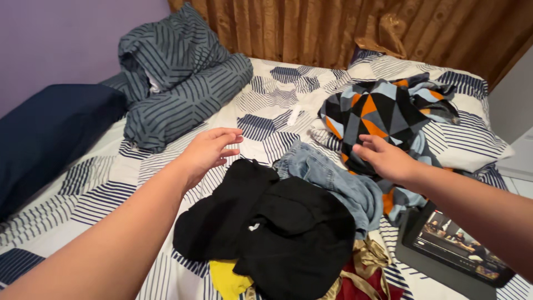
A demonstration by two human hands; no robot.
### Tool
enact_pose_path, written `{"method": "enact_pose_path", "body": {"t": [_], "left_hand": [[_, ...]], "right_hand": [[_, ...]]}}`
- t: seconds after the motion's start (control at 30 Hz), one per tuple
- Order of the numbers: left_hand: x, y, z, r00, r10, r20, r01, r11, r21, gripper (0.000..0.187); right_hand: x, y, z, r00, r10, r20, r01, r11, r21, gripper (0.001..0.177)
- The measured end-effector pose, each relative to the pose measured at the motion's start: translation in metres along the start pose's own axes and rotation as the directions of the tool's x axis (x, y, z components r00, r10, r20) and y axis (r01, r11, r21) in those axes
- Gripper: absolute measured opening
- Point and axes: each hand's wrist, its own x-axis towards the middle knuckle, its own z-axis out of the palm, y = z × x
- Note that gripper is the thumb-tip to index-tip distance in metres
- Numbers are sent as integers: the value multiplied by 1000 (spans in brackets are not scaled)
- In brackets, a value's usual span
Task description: The person picks up a pair of pants and a black shirt from a bed, places each item onto a wooden hanger, and hangs them on a clothing rack.
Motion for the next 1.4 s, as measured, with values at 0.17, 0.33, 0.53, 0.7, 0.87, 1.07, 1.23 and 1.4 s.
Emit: {"method": "enact_pose_path", "body": {"t": [0.17, 0.33, 0.53, 0.7, 0.87, 1.07, 1.23, 1.4], "left_hand": [[5, -6, 15, 1000, -15, 13, 15, 1000, -1, 39], [6, -15, 23, 1000, -20, 3, 20, 1000, 13, 39], [3, -35, 24, 998, -58, -15, 58, 998, 21, 39], [1, -60, 24, 995, -97, -14, 97, 995, 15, 40], [-2, -93, 28, 988, -152, -33, 152, 988, -7, 39], [-8, -132, 38, 976, -217, -34, 217, 976, -3, 40], [-1, -157, 44, 971, -239, -25, 239, 971, 4, 40], [6, -165, 46, 975, -223, -20, 224, 973, 52, 39]], "right_hand": [[-14, 9, -3, 984, 175, -14, -175, 981, -86, 79], [-8, 30, 0, 986, 163, 10, -161, 980, -120, 83], [8, 71, 14, 993, 120, 2, -117, 972, -202, 81], [0, 99, 24, 956, 292, 38, -278, 938, -207, 80], [2, 144, 47, 875, 478, 70, -475, 878, -64, 78], [4, 212, 81, 834, 546, 76, -550, 833, 61, 73], [2, 244, 99, 794, 608, -19, -606, 793, 60, 72], [12, 274, 118, 747, 660, 81, -606, 624, 493, 47]]}}
